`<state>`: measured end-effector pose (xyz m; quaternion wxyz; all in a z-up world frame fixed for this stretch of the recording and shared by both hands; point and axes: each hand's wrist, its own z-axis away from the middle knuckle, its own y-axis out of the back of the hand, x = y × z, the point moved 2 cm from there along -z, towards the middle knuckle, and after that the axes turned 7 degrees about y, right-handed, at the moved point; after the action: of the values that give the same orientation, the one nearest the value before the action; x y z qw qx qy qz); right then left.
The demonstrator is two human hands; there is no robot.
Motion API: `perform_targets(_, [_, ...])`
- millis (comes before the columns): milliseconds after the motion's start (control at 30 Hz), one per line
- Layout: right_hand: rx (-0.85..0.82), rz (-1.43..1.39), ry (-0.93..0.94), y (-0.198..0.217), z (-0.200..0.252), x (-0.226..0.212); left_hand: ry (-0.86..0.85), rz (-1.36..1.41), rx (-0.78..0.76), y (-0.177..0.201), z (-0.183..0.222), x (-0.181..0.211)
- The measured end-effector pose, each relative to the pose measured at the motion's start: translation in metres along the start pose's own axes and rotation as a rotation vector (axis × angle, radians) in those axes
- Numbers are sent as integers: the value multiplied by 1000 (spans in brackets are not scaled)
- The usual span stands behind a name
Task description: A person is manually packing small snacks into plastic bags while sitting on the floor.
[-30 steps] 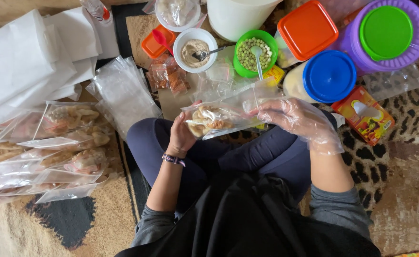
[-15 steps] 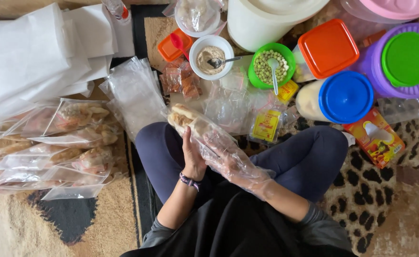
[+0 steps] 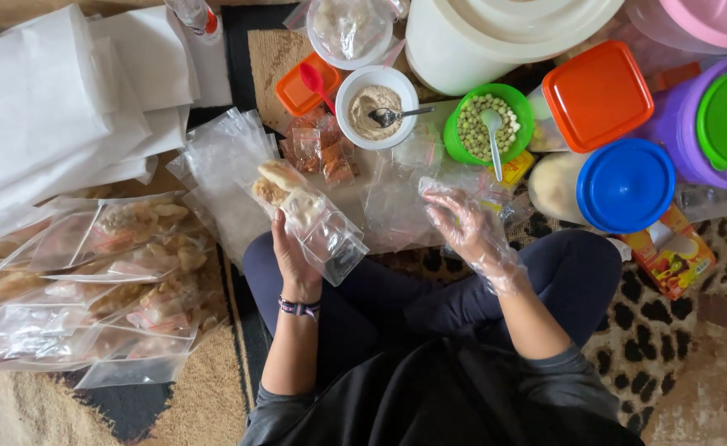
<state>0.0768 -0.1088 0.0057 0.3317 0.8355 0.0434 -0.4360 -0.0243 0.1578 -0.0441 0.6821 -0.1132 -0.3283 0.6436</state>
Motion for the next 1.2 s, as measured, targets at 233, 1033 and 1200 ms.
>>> perform_targets(233, [-77,176,-244,-4,27,11,73,-35,-57,18,-13,-4])
perform_targets(1033, [103,128,167,-11,71,-108,-160,-178,-144,-51,89,-105])
perform_targets(1200, [33,234,228,10,53,-117,-306,-362,-122,-65,121,-141])
